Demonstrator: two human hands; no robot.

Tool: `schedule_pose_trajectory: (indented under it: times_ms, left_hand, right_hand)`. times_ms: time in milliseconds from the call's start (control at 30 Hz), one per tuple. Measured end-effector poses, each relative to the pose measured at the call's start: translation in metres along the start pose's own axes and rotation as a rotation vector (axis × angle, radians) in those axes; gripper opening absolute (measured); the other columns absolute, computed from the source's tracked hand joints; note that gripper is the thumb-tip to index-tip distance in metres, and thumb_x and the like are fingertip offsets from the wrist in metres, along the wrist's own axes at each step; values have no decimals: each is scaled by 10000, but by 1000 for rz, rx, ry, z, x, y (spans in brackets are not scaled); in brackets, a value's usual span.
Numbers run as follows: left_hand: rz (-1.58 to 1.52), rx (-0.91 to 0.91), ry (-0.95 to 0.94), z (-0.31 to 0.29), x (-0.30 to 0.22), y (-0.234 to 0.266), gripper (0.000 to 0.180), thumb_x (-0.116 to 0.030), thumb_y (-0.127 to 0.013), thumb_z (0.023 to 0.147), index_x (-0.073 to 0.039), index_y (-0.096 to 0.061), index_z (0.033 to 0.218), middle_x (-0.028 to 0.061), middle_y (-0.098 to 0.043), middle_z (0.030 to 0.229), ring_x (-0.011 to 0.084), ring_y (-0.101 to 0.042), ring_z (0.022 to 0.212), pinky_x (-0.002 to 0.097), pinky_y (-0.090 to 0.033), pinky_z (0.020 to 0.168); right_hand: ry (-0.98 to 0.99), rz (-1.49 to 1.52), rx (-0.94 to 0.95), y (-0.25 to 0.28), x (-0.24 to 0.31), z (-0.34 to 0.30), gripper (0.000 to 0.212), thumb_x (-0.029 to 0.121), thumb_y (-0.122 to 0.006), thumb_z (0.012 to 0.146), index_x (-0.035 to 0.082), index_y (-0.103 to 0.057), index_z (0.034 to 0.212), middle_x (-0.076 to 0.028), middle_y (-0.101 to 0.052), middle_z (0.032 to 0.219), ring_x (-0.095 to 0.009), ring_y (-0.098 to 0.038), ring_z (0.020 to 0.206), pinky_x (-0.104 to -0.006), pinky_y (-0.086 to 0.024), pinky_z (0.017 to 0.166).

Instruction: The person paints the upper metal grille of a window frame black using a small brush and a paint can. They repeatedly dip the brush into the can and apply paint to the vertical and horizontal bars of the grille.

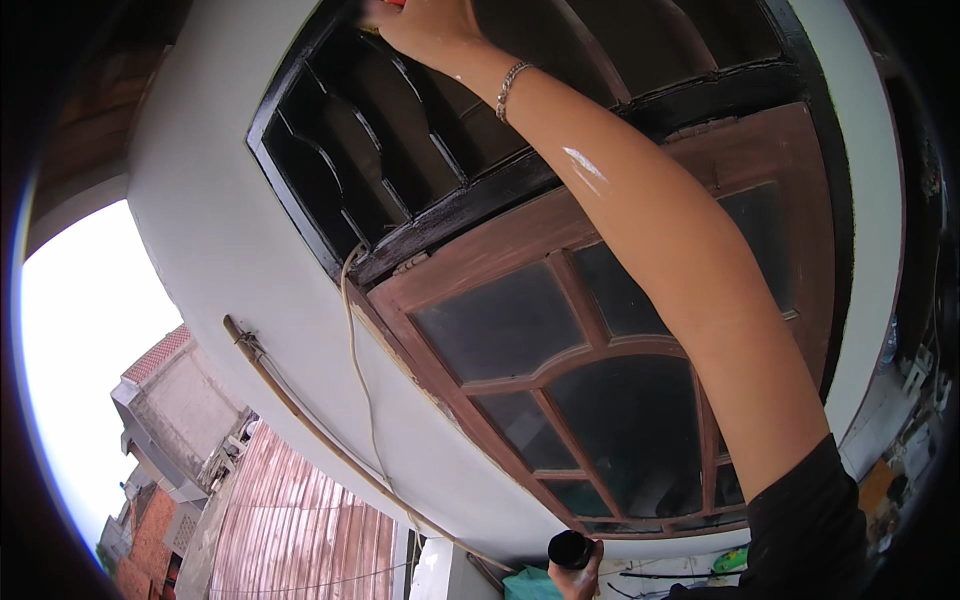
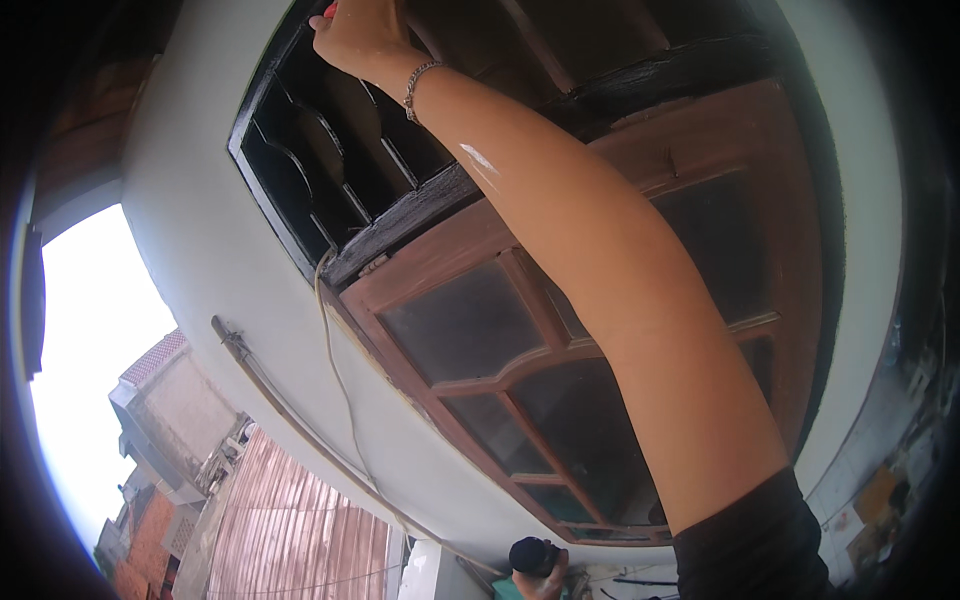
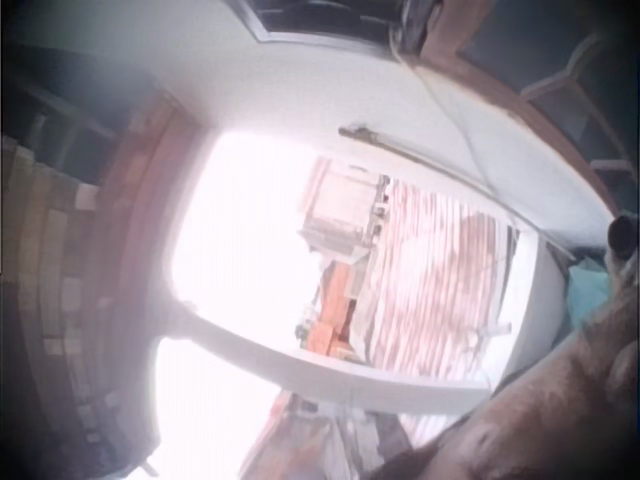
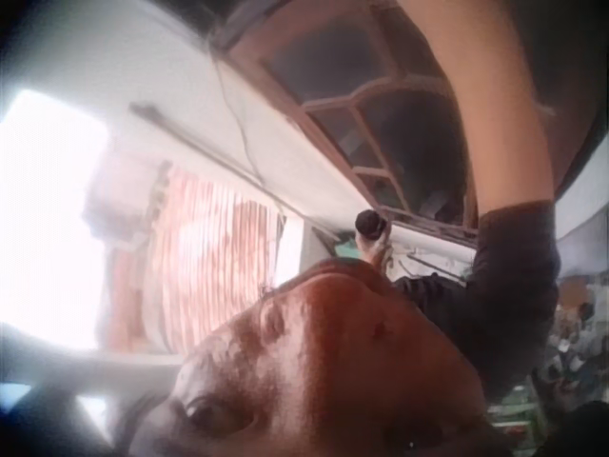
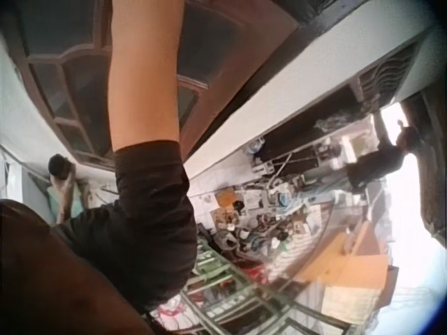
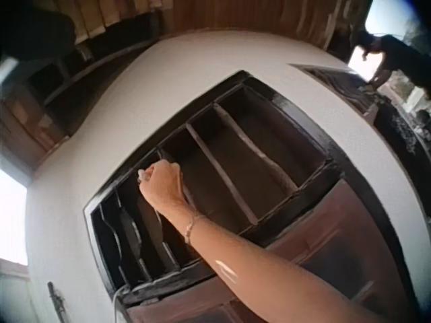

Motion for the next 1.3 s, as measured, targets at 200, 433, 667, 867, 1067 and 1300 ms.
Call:
schedule_pose_trajectory:
  times_ms: [200,433,667,867,1067,1300]
  left_hand:
    - [-97,-48,65,6,1,7,417,-72,-886,807,-21,-664,1157,56,-720,1007,158,-681,899,310,-562,819]
    - [-64,-65,77,1,7,2,438,-86,-895,798,-16,-663,1163,62,-723,1029,166,-681,907,327,-565,828]
    - [9,-86,89,-9,-15,5,450,-146,-906,800,-39,-657,1159,57,-719,958,153,-664,797,321,-559,705]
    - [-46,-95,197,-13,-13,4,465,-207,-917,799,-75,-639,1148,36,-675,835,116,-565,566,314,-462,482]
    - [-42,-103,300,-23,-38,3,463,-205,-907,811,-80,-625,1157,32,-660,819,115,-547,543,318,-442,463]
    - [-9,-114,30,-10,-4,6,478,-141,-899,811,-52,-633,1199,56,-699,980,160,-648,836,326,-542,728]
  right_hand:
    - [14,-54,-74,25,-4,24,300,253,-805,860,-24,-714,787,-207,-715,842,-397,-655,927,-499,-531,845]
    - [64,-122,-46,30,9,12,320,264,-809,858,-20,-728,737,-247,-725,830,-426,-683,890,-490,-543,835]
    - [126,-110,36,20,2,10,313,251,-794,876,-22,-735,735,-210,-727,755,-379,-720,746,-462,-570,726]
    - [40,-46,14,23,-3,24,313,240,-775,900,-58,-746,811,-239,-737,792,-365,-739,780,-415,-581,745]
    - [-26,95,58,32,2,18,333,239,-767,903,-51,-734,740,-213,-715,718,-370,-726,767,-448,-569,764]
    - [-21,34,139,17,1,14,358,230,-753,920,-40,-709,689,-225,-691,675,-382,-716,704,-447,-556,708]
Point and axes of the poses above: each hand's wrist, its own z-axis towards the middle knuckle, its own y-axis out of the back of the hand, x = y × z, the point moved 8 cm from there along z, towards the middle knuckle
